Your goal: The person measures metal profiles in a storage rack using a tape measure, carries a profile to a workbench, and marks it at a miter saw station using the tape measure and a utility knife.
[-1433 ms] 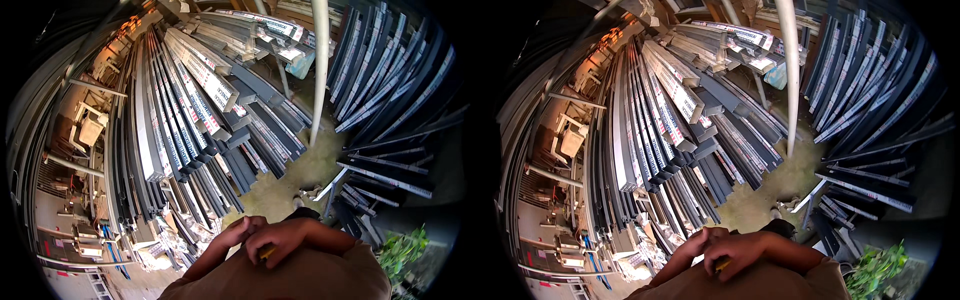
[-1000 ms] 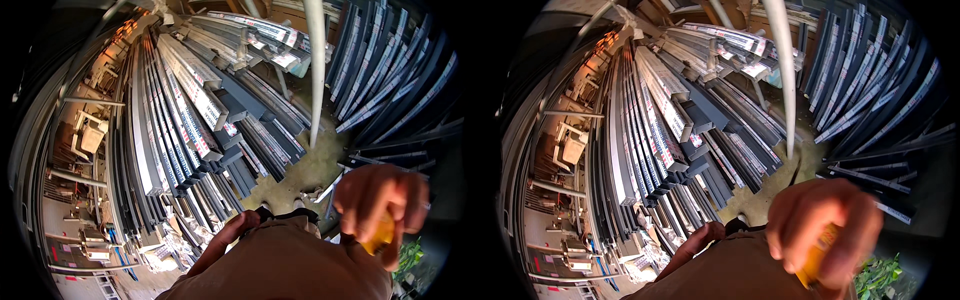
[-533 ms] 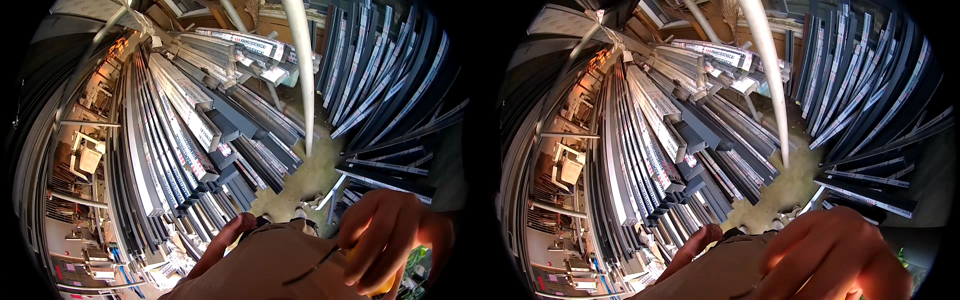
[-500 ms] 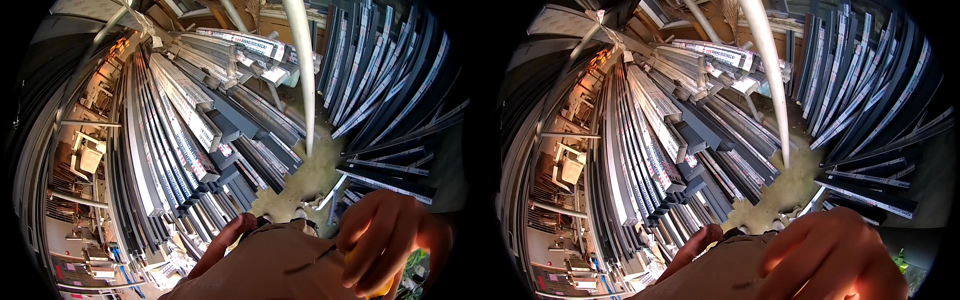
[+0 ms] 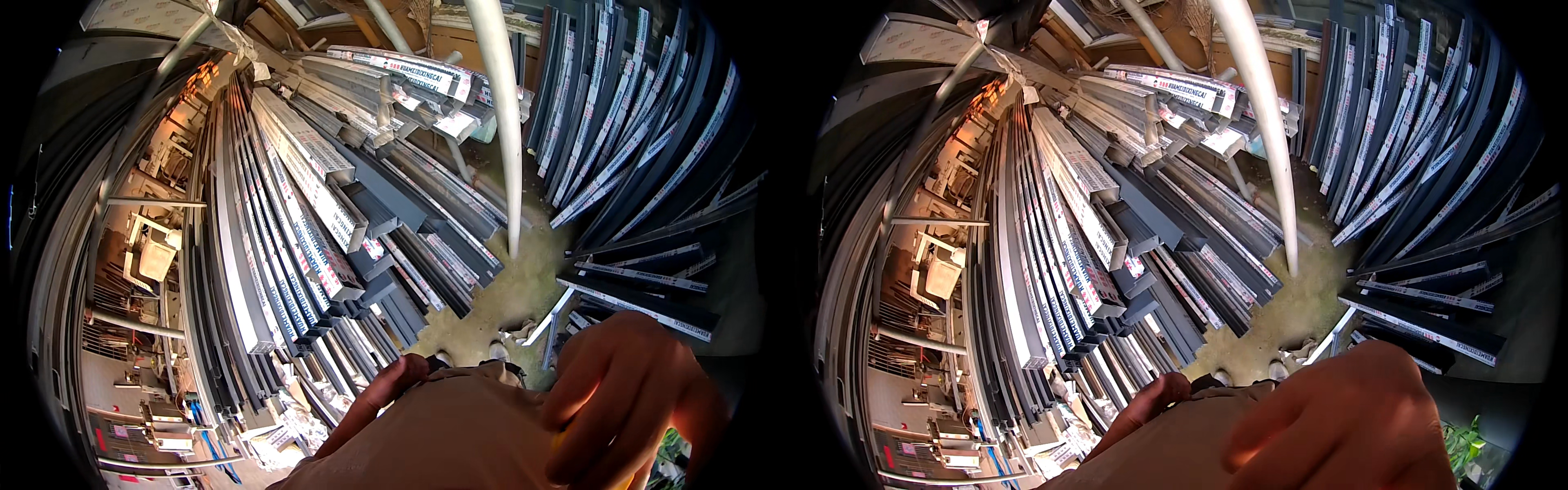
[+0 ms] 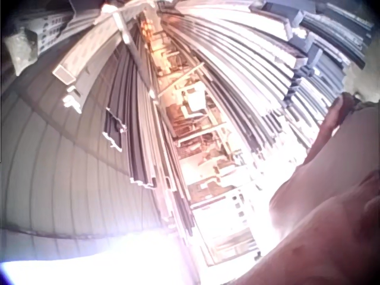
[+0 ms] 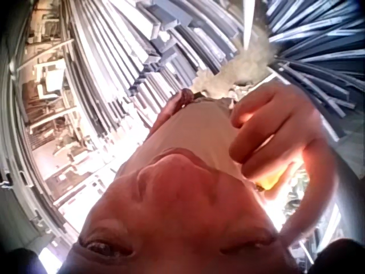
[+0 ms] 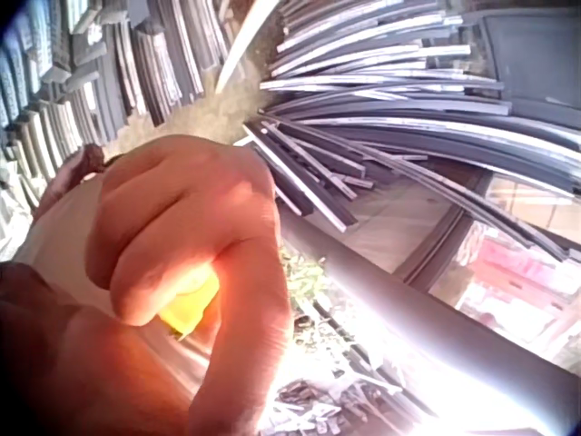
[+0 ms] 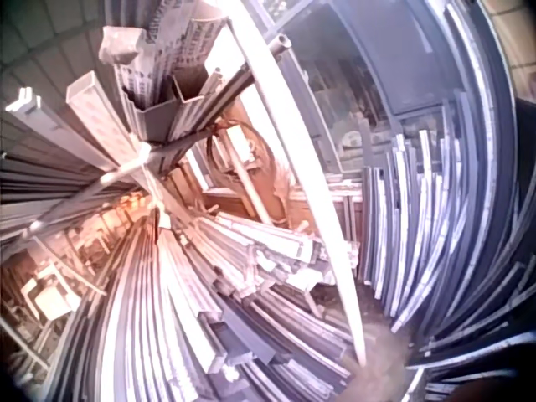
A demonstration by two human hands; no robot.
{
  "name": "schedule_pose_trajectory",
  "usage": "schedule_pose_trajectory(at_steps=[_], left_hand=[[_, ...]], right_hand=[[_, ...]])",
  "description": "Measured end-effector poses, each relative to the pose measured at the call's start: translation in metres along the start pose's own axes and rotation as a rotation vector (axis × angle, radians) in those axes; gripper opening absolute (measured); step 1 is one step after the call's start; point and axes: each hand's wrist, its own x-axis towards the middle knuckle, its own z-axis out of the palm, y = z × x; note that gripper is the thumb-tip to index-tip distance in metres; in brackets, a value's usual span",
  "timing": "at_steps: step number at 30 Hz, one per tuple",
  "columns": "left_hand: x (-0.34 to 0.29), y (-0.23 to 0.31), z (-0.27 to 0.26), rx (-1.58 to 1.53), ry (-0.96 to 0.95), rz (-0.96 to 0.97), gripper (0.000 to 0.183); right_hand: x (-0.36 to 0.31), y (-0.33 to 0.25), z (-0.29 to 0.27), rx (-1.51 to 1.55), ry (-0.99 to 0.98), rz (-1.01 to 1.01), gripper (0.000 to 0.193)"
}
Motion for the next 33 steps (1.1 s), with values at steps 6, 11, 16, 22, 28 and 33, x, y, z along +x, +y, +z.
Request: schedule_pose_trajectory(at_steps=[6, 11, 16, 22, 28, 33], left_hand=[[0.002, 0.003, 0.019, -0.017, 0.015, 0.006, 0.068], [0.008, 0.001, 0.025, 0.013, -0.040, 0.024, 0.065], [0.011, 0.008, 0.034, 0.059, 0.014, -0.004, 0.075], [0.014, 0.056, 0.060, 0.339, -0.057, 0.270, 0.046], [0.010, 0.108, 0.127, 0.428, -0.070, 0.462, 0.028], [0.010, 0.110, 0.139, 0.887, 0.072, 0.502, 0.018]], right_hand=[[-0.010, 0.005, 0.015, -0.002, 0.116, -0.159, 0.039], [0.005, 0.019, 0.026, -0.091, 0.219, -0.427, 0.039], [-0.020, -0.007, -0.007, 0.037, 0.035, -0.162, 0.033], [-0.049, 0.013, -0.039, 0.187, -0.095, 0.143, 0.037], [-0.108, 0.073, -0.024, -0.474, -0.049, 0.762, 0.075], [-0.138, 0.097, 0.002, -0.587, -0.111, 0.945, 0.079]])
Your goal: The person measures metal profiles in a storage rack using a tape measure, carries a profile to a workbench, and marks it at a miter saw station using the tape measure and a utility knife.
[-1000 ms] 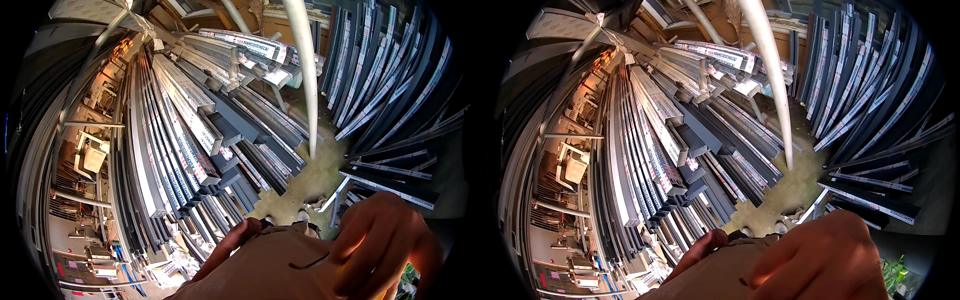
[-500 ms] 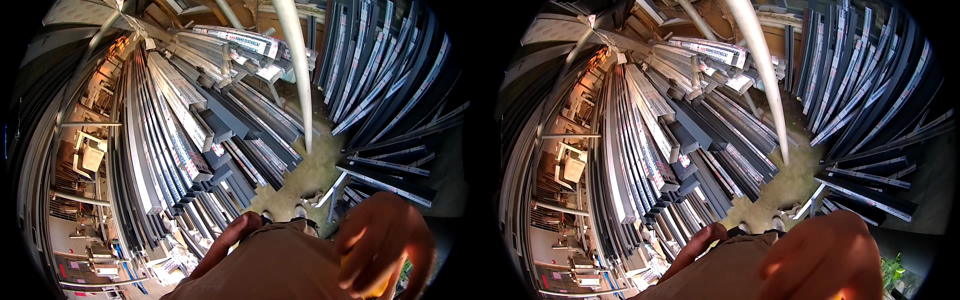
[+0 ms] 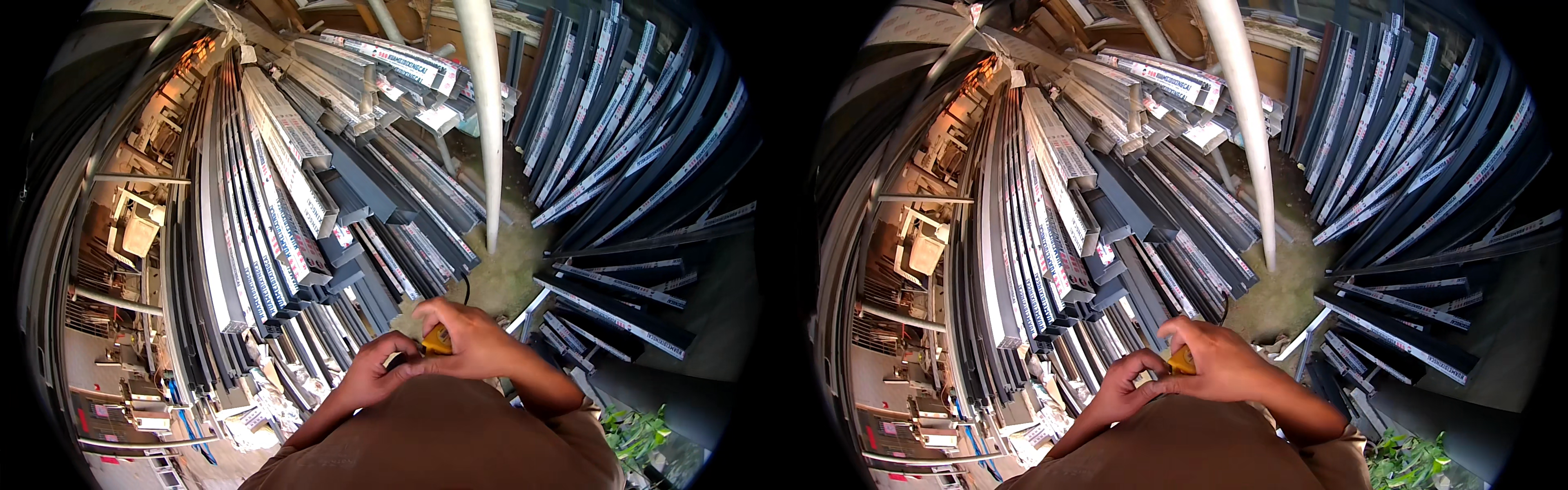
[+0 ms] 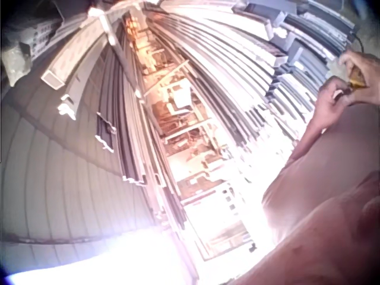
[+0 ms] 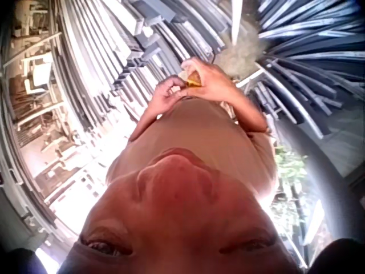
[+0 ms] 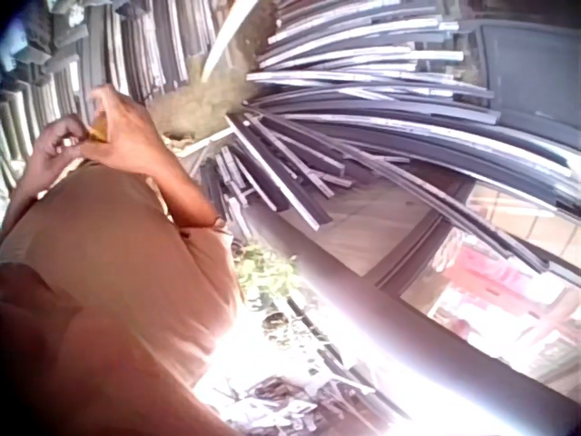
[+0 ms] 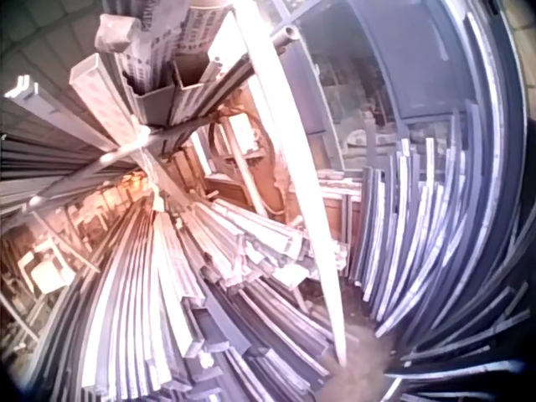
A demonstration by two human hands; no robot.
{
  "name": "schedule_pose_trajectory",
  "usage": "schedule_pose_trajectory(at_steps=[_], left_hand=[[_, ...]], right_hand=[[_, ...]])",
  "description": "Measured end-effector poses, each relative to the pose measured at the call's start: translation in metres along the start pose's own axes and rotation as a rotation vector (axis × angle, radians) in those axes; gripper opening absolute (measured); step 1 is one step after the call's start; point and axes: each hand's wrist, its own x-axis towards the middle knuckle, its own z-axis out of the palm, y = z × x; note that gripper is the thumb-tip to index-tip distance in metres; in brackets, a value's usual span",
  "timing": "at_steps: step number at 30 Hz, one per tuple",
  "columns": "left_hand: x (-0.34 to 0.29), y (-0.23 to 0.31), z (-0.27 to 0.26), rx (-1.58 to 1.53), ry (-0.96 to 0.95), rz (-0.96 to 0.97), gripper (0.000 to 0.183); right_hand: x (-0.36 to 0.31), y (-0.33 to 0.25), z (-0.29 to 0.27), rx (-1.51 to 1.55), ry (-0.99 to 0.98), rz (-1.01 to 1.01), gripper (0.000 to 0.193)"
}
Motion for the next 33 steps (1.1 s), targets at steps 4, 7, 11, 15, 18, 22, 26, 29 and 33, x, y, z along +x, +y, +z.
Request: schedule_pose_trajectory(at_steps=[4, 7, 11, 15, 18, 22, 26, 29, 33], left_hand=[[0.000, 0.013, 0.011, 0.163, 0.107, -0.110, 0.028], [-0.002, 0.010, 0.010, 0.194, 0.120, -0.066, 0.030], [-0.004, 0.014, 0.007, 0.234, 0.077, -0.061, 0.029], [-0.005, 0.025, -0.010, 0.203, 0.057, -0.020, 0.027], [-0.017, 0.031, -0.042, 0.100, 0.168, -0.004, 0.019], [-0.038, 0.048, -0.101, 0.060, 0.465, -0.003, 0.016], [-0.032, 0.043, -0.176, -0.045, 0.754, 0.112, 0.015], [-0.003, 0.037, -0.234, -0.105, 0.994, 0.135, 0.015], [0.004, 0.008, -0.336, -0.405, 1.085, 0.210, 0.017]], right_hand=[[-0.004, 0.002, 0.008, 0.066, -0.065, 0.041, 0.082], [-0.004, 0.003, 0.012, 0.071, -0.115, -0.011, 0.081], [-0.004, 0.004, 0.011, 0.023, -0.143, -0.023, 0.080], [-0.003, 0.015, 0.014, 0.053, -0.106, 0.017, 0.071], [-0.007, 0.042, 0.011, -0.012, -0.024, 0.076, 0.057], [-0.033, 0.085, 0.003, -0.060, 0.066, 0.311, 0.031], [-0.086, 0.148, 0.004, -0.007, 0.172, 0.513, 0.030], [-0.144, 0.181, 0.002, 0.144, 0.131, 0.777, 0.033], [-0.188, 0.186, -0.009, 0.079, 0.003, 0.965, 0.040]])
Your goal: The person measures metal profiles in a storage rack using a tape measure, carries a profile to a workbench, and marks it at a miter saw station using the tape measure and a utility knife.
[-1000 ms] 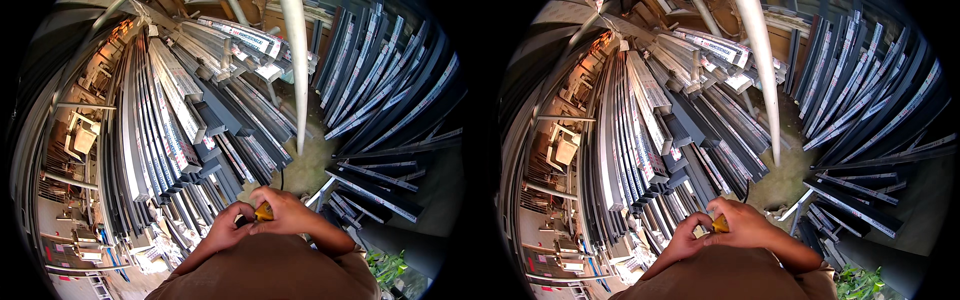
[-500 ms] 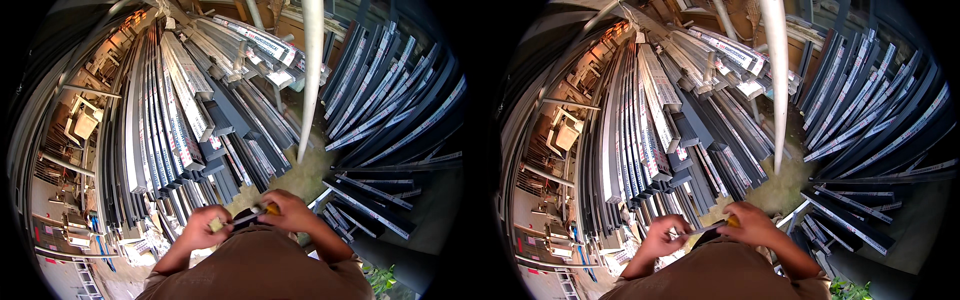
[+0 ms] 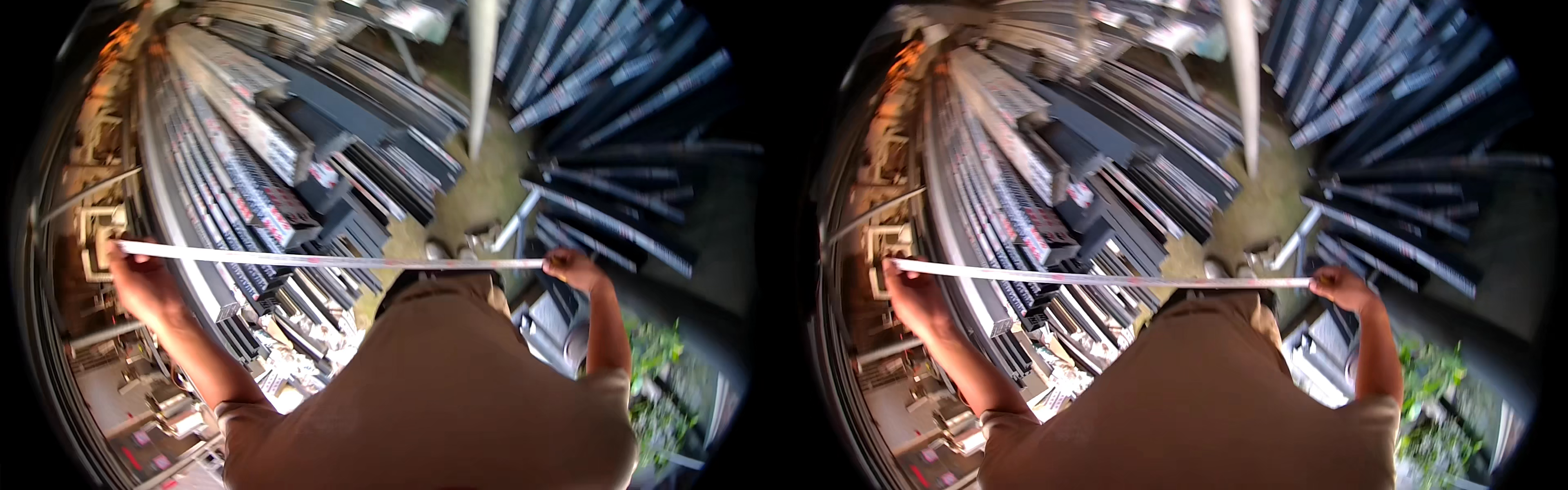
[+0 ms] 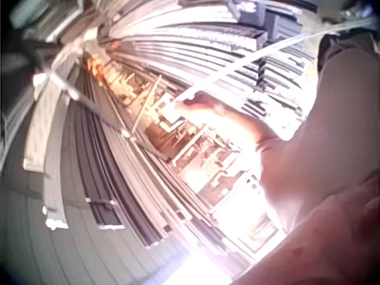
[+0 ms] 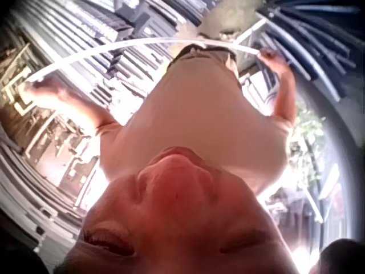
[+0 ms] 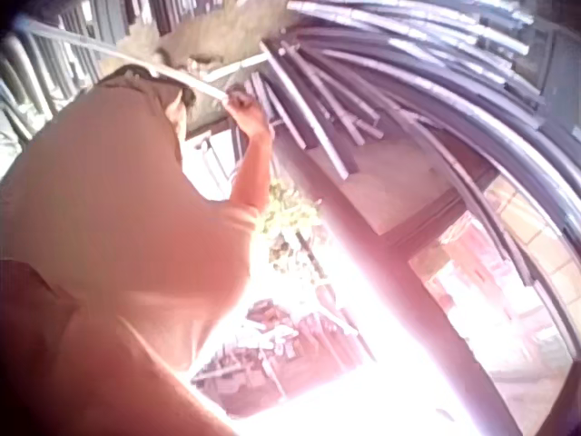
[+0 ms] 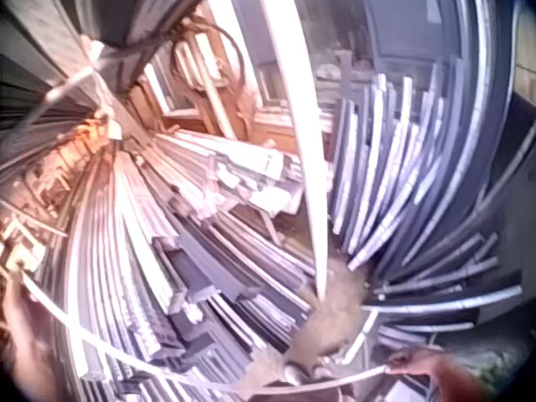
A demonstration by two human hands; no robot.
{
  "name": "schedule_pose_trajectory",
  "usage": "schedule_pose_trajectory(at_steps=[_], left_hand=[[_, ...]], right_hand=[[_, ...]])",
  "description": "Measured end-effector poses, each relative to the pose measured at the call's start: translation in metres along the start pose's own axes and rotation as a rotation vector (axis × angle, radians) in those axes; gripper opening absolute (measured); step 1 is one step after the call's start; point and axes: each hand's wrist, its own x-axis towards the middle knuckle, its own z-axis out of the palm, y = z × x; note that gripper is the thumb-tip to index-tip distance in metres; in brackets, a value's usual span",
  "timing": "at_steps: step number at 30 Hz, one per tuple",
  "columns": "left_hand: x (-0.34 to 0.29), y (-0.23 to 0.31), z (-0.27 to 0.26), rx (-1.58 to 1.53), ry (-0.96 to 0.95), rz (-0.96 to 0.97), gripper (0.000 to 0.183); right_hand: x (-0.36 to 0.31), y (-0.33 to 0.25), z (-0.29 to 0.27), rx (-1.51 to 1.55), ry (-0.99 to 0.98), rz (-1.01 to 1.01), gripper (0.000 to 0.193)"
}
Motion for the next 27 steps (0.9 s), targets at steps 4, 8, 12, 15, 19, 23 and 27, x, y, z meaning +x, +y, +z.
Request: schedule_pose_trajectory(at_steps=[4, 8, 12, 15, 19, 23, 27], left_hand=[[0.052, -0.016, 0.001, -0.152, -0.231, -0.123, 0.020], [0.034, -0.032, 0.048, -0.056, -0.523, -0.257, 0.027], [-0.013, -0.047, 0.096, 0.287, -0.763, -0.257, 0.034], [-0.023, -0.050, 0.132, 0.298, -0.814, -0.239, 0.038], [-0.007, -0.055, 0.146, 0.315, -0.846, -0.253, 0.040], [0.023, -0.075, 0.151, 0.319, -0.666, -0.294, 0.038], [0.062, -0.101, 0.161, 0.304, -0.455, -0.316, 0.034]], right_hand=[[-0.013, -0.010, 0.031, 0.206, 0.060, 0.040, 0.039], [-0.022, -0.037, 0.075, 0.350, 0.134, 0.033, 0.033], [-0.041, -0.071, 0.096, 0.338, 0.187, 0.044, 0.033], [-0.048, -0.083, 0.091, 0.426, 0.177, 0.031, 0.029], [-0.045, -0.073, 0.067, 0.385, 0.131, 0.065, 0.033], [-0.039, -0.027, 0.040, 0.390, 0.154, 0.197, 0.035], [-0.035, 0.036, 0.005, 0.275, 0.173, 0.234, 0.029]])
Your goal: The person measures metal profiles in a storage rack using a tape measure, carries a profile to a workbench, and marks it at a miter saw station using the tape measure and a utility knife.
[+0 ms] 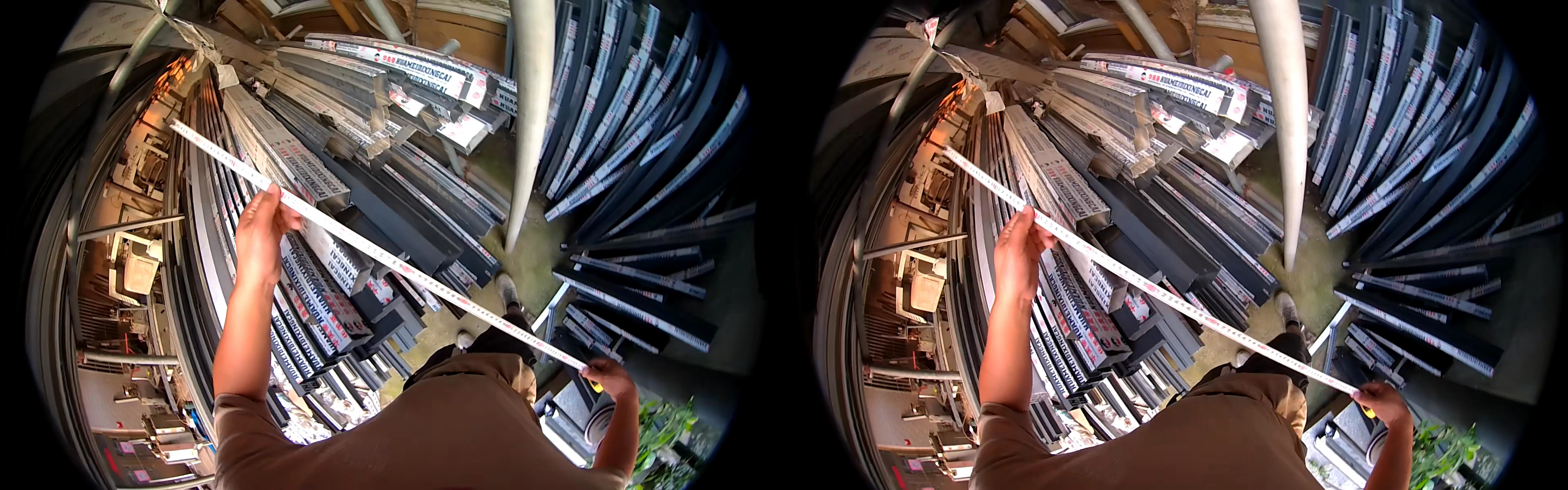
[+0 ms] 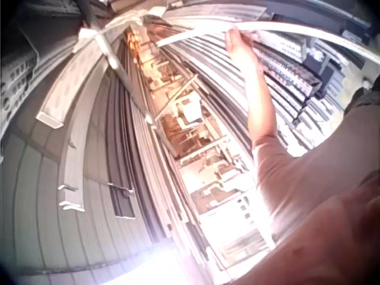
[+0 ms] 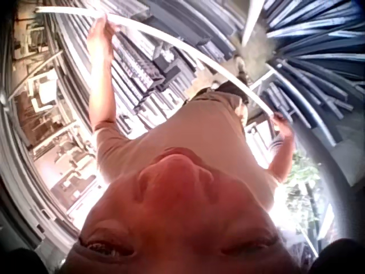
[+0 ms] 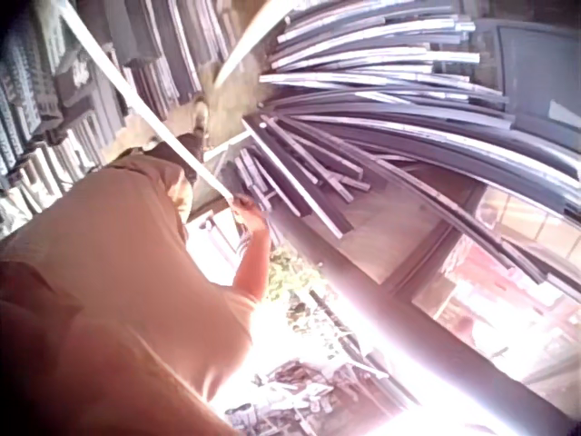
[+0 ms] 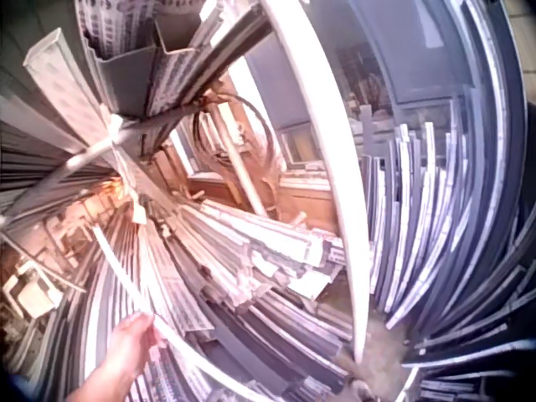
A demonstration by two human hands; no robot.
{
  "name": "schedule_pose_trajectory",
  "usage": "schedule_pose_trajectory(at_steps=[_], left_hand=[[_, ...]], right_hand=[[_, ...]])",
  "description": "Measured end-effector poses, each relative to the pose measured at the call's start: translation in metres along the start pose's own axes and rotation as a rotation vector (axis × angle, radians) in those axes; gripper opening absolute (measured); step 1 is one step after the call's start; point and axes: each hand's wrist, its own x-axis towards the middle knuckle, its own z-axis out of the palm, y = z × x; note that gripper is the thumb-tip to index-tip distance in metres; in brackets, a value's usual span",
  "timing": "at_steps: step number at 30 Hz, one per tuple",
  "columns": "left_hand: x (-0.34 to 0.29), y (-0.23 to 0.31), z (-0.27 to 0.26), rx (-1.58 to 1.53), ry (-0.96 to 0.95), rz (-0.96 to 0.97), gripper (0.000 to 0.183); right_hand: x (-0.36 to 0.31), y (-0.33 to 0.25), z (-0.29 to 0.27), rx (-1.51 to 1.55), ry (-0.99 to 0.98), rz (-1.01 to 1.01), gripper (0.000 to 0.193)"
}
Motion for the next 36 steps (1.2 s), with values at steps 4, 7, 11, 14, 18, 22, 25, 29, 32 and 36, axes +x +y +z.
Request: schedule_pose_trajectory(at_steps=[4, 7, 11, 14, 18, 22, 25, 29, 32, 36], left_hand=[[0.049, -0.012, 0.038, 0.061, 0.023, 0.034, 0.032], [0.088, -0.015, 0.069, 0.257, -0.163, 0.030, 0.044], [0.150, -0.020, 0.103, 0.869, -0.173, 0.314, 0.046], [0.186, -0.016, 0.139, 1.034, -0.041, 0.557, 0.046], [0.220, -0.028, 0.174, 1.168, -0.004, 0.567, 0.055], [0.237, -0.032, 0.191, 1.409, -0.017, 0.523, 0.069], [0.242, -0.024, 0.197, 1.346, -0.035, 0.486, 0.059], [0.229, -0.006, 0.203, 1.460, -0.036, 0.440, 0.060], [0.217, -0.003, 0.195, 1.500, 0.019, 0.405, 0.057], [0.201, -0.015, 0.163, 1.553, 0.104, 0.305, 0.055]], right_hand=[[0.026, 0.007, -0.034, 0.260, -0.057, 0.034, 0.022], [0.059, -0.004, -0.058, 0.301, -0.006, 0.000, 0.018], [0.082, -0.064, -0.079, 0.379, 0.029, -0.133, 0.021], [0.083, -0.090, -0.088, 0.446, 0.111, -0.158, 0.017], [0.093, -0.125, -0.092, 0.501, 0.168, -0.167, 0.015], [0.082, -0.170, -0.094, 0.466, 0.192, -0.243, 0.017], [0.083, -0.190, -0.089, 0.424, 0.171, -0.308, 0.015], [0.087, -0.218, -0.076, 0.460, 0.147, -0.360, 0.016], [0.088, -0.234, -0.072, 0.469, 0.171, -0.379, 0.017], [0.093, -0.249, -0.066, 0.476, 0.198, -0.375, 0.016]])
